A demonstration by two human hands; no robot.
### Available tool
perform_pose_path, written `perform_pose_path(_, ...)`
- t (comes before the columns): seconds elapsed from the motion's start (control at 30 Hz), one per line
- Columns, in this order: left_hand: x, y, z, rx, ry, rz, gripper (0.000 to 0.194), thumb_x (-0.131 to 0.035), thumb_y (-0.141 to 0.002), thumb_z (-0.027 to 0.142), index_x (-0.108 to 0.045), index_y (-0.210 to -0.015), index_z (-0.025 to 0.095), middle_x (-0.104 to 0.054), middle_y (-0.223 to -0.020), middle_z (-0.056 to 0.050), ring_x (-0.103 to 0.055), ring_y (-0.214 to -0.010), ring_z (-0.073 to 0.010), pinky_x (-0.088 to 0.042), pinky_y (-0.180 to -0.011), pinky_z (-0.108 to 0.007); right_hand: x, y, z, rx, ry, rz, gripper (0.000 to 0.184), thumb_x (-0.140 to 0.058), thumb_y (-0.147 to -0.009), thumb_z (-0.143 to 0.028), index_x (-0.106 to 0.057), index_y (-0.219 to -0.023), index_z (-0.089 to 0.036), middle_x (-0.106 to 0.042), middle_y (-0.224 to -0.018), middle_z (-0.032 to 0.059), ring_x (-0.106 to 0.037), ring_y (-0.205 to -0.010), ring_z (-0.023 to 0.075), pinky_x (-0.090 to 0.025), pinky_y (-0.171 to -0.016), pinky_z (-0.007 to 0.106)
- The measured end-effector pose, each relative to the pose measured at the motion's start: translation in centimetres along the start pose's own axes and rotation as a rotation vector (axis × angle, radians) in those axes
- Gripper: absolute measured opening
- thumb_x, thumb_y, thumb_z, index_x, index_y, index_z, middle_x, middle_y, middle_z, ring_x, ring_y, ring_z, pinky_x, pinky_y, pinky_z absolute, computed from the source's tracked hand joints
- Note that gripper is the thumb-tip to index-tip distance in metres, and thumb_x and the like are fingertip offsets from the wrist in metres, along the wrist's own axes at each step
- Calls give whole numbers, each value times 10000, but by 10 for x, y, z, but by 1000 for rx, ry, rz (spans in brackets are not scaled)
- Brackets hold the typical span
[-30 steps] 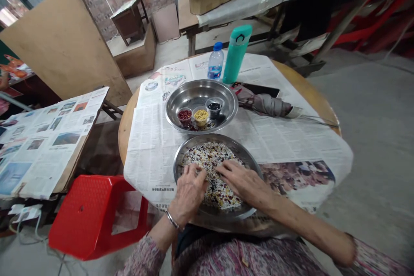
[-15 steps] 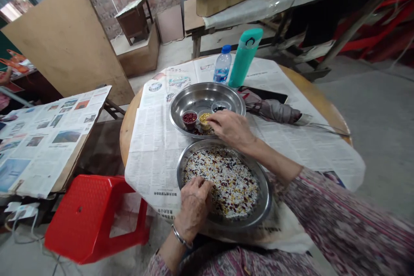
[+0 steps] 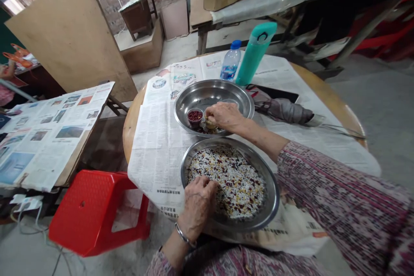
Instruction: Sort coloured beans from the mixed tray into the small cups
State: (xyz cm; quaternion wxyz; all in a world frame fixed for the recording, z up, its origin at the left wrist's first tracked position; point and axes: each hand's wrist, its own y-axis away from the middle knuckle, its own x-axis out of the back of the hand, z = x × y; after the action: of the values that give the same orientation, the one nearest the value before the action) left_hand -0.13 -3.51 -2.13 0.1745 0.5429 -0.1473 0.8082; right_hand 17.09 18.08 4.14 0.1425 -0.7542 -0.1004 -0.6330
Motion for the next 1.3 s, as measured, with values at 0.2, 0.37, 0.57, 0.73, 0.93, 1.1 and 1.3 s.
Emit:
perform_pose_path(0.2,0,0,0,-8,14,9,164,-501,-968,154,-592,-1073,242,-622,-968,-19,-596,-921,-169,-537,-839,-295,2,7,4,-9,-172,88,222,-514,-872,-207,-731,-915,-193,-729,-883,90,-628,-828,223,-443,-724,337)
perform_pose_path(0.37,4,2,2,8,66,46,228,-450,-960,94,-566,-1113,217,-590,-989,-38,-581,-919,-175,-544,-839,-303,7,66,-8,155,-418,159,224,-469,-928,-207,-688,-925,-161,-723,-936,106,-639,-848,213,-463,-785,338)
perform_pose_path(0.57,4,2,3,45,168,175,344,-342,-927,7,-535,-1143,191,-568,-1058,-70,-554,-1021,-196,-531,-921,-367,-33,177,-47,560,-384,-126,154,-523,-893,-139,-651,-827,-193,-683,-848,45,-609,-786,166,-461,-700,274)
perform_pose_path(0.73,2,0,3,39,139,213,299,-353,-944,33,-548,-1110,188,-573,-1037,-70,-556,-1001,-201,-532,-918,-387,-60,179,-43,566,-280,-90,169,-496,-903,-114,-656,-892,-168,-664,-877,69,-583,-821,191,-460,-736,303)
perform_pose_path(0.93,2,0,2,13,123,220,287,-371,-951,38,-551,-1116,189,-580,-1041,-68,-555,-1021,-202,-526,-932,-380,-56,135,-22,184,-125,96,218,-460,-941,-161,-656,-1038,-159,-637,-1049,128,-548,-1021,249,-467,-811,338)
perform_pose_path(1.1,3,1,2,20,162,256,379,-363,-902,-22,-533,-1168,187,-573,-1099,-74,-549,-1072,-203,-514,-974,-384,-57,157,-46,304,-147,34,201,-519,-923,-181,-629,-1090,-154,-626,-1065,130,-554,-1012,249,-479,-793,342)
perform_pose_path(1.3,3,2,2,26,183,242,423,-364,-858,-53,-531,-1163,188,-575,-1121,-79,-555,-1120,-200,-506,-1000,-377,-50,200,-38,507,-179,-88,169,-528,-849,-57,-636,-882,-182,-640,-904,71,-565,-819,190,-436,-695,299)
